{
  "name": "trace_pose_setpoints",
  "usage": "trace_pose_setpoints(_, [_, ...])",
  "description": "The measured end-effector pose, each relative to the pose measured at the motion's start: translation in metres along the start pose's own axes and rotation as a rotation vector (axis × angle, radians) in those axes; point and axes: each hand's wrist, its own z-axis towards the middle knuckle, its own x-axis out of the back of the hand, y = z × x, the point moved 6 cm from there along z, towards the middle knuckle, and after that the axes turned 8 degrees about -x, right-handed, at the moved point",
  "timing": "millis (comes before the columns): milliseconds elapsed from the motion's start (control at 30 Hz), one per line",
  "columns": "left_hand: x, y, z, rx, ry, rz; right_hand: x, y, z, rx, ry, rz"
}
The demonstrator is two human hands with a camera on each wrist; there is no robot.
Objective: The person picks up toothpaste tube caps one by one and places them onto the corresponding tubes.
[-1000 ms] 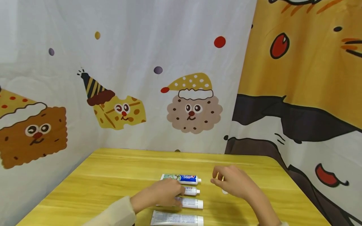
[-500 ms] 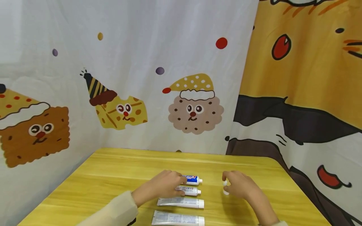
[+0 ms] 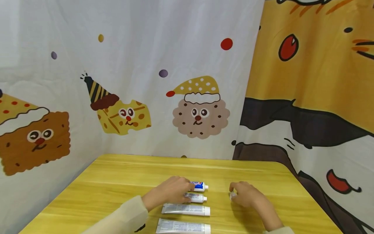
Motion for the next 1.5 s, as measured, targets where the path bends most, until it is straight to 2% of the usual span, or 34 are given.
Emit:
trace_pose_setpoints(167, [-0.004,0.0,0.003,0.004,-0.016,0.014,0.0,0.0,0.001,0.008,0.006,0.015])
trace_pose_setpoints(333, [-0.009,0.0,0.005,0.029,-0.04,0.015,-0.001,-0.004,-0.002,0.136,0.004,0.002])
trace_pose_setpoints(433, [-0.01,0.0,0.006,0.037,-0.052,0.021,-0.003,-0.003,-0.004,0.184,-0.015,0.004])
trace_pose_setpoints(700, [-0.01,0.003,0.01,0.038,-0.092,0.061,-0.008,-0.001,-0.008,0.127,-0.111,0.062])
trace_pose_setpoints(867, [-0.011,0.003,0.01,0.05,-0.111,0.051,-0.007,-0.008,-0.012,0.135,-0.119,0.061])
trace_pose_setpoints(1100, [-0.011,0.0,0.009,0.042,-0.066,0.023,0.001,-0.02,-0.014,0.194,-0.121,0.028])
trace_pose_setpoints(1300, [-0.011,-0.006,0.006,0.015,-0.017,-0.001,0.011,-0.038,-0.019,0.265,-0.056,0.024])
trace_pose_setpoints(1500, [-0.005,-0.01,0.001,0.023,0.032,-0.097,0.025,-0.06,-0.028,0.285,-0.031,0.057])
